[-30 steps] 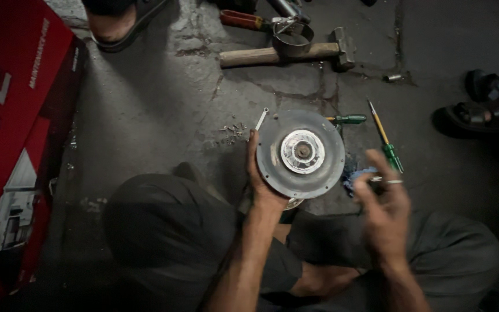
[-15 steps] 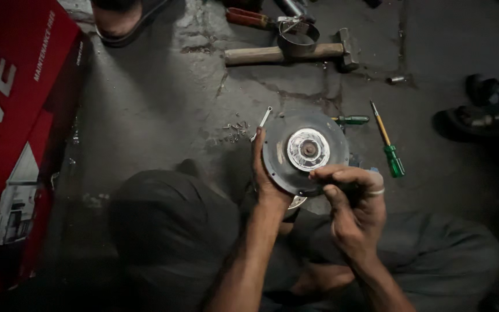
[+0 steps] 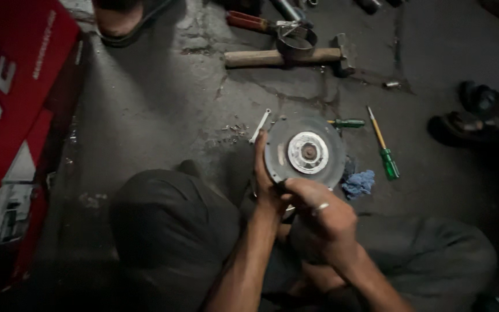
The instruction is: The person sits on the floor and disassembles a circular mechanical component, removing a cover and a metal grate. They use a screwdriver to manipulate internal parts and then reassemble the component by placing the grate and cover back on.
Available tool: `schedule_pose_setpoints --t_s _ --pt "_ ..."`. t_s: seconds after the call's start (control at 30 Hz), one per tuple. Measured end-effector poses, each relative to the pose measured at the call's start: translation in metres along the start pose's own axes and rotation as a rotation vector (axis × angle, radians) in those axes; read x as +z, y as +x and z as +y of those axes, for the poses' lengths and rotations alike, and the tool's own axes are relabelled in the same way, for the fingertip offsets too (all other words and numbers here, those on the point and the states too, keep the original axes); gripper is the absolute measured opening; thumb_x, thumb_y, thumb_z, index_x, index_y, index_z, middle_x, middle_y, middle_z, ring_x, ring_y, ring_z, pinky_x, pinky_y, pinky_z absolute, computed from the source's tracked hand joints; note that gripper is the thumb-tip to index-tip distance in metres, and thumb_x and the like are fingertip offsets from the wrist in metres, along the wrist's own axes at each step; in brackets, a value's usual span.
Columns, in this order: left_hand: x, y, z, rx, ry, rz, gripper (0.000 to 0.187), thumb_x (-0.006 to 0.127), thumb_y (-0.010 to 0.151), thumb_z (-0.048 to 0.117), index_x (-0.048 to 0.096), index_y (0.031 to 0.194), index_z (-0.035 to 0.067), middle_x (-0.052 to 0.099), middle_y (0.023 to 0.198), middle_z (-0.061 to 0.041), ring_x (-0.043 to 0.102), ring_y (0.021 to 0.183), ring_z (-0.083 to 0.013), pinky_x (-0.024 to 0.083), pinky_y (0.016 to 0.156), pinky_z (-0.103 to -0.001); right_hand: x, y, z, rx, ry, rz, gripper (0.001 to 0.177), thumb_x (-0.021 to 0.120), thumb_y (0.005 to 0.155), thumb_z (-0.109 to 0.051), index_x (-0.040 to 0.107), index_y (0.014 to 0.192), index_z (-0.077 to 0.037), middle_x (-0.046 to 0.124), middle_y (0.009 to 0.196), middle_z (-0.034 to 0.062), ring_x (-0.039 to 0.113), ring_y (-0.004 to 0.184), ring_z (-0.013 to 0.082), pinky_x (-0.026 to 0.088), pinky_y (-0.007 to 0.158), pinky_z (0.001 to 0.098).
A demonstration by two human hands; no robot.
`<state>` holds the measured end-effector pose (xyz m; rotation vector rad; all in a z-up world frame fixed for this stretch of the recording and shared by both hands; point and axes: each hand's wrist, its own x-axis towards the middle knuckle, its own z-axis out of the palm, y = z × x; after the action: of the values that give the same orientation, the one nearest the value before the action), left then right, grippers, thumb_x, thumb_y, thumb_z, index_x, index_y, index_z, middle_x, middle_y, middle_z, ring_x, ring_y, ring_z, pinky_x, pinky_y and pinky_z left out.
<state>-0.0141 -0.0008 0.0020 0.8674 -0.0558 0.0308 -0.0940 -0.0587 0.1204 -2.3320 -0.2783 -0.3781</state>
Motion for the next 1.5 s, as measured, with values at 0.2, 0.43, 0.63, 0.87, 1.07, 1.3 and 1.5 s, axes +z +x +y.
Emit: schedule_pose_setpoints --t_s 0.2,0.43,0.63,0.87,1.07,1.3,1.5 --pt "-0.006 0.005 -0.007 -0.438 -0.677 0.088 0.060 0.039 0.110 0.048 0.047 0.144 -0.001 0.057 0.138 -0.015 0.056 0.129 -0.0263 0.044 0.113 -0.042 0.010 0.008 -0.007 -0.086 -0.203 0.060 0.040 0.071 0.083 0.011 0.066 0.120 0.000 0.074 0.111 0.0149 0.077 0.097 0.0250 0.061 0.082 0.0321" --pt "-0.009 0.000 -0.011 -0.131 -0.199 0.087 0.061 0.045 0.106 0.050 0.044 0.146 0.004 0.051 0.145 -0.015 0.054 0.133 -0.0262 0.042 0.117 -0.041 0.011 0.008 -0.017 0.004 -0.122 0.070 0.050 0.070 0.073 0.014 0.067 0.120 -0.001 0.074 0.112 0.0159 0.077 0.098 0.0244 0.060 0.081 0.0311" --pt "0.000 0.010 0.003 -0.501 -0.607 0.163 0.062 0.046 0.102 0.053 0.052 0.140 0.004 0.059 0.134 -0.015 0.061 0.122 -0.0270 0.050 0.106 -0.041 -0.005 0.011 -0.015 0.090 -0.042 0.135 0.035 0.076 0.088 0.005 0.069 0.122 -0.001 0.076 0.113 0.0123 0.076 0.101 0.0183 0.060 0.087 0.0277" --pt "0.010 0.015 0.018 -0.635 -0.745 0.110 0.061 0.043 0.102 0.056 0.059 0.131 0.004 0.067 0.119 -0.013 0.066 0.108 -0.0260 0.053 0.097 -0.041 -0.007 0.009 -0.013 0.226 0.415 0.297 0.034 0.062 0.102 0.007 0.054 0.135 0.002 0.071 0.122 0.0155 0.072 0.116 0.0227 0.061 0.104 0.0337" --pt "0.010 0.009 0.043 -0.668 -0.594 0.088 0.067 0.042 0.102 0.060 0.061 0.129 0.001 0.067 0.116 -0.013 0.066 0.103 -0.0242 0.054 0.092 -0.038 0.018 0.021 -0.001 0.251 0.498 0.342 0.034 0.065 0.101 0.008 0.056 0.133 0.003 0.071 0.120 0.0148 0.071 0.114 0.0210 0.060 0.103 0.0324" --pt "0.003 0.005 0.035 -0.637 -0.435 0.146 0.066 0.045 0.095 0.060 0.059 0.131 0.006 0.067 0.112 -0.009 0.065 0.103 -0.0220 0.053 0.091 -0.037 0.029 0.030 0.001 0.201 0.401 0.283 0.038 0.072 0.097 0.006 0.060 0.133 0.003 0.074 0.117 0.0141 0.072 0.109 0.0193 0.060 0.099 0.0295" --pt "-0.002 0.009 -0.008 -0.843 -0.641 0.086 0.079 0.047 0.093 0.066 0.055 0.125 -0.005 0.069 0.108 -0.013 0.066 0.099 -0.0265 0.052 0.091 -0.039 0.017 0.029 -0.002 0.068 -0.025 0.209 0.045 0.077 0.092 0.003 0.063 0.135 -0.001 0.076 0.111 0.0126 0.077 0.100 0.0185 0.063 0.089 0.0296"
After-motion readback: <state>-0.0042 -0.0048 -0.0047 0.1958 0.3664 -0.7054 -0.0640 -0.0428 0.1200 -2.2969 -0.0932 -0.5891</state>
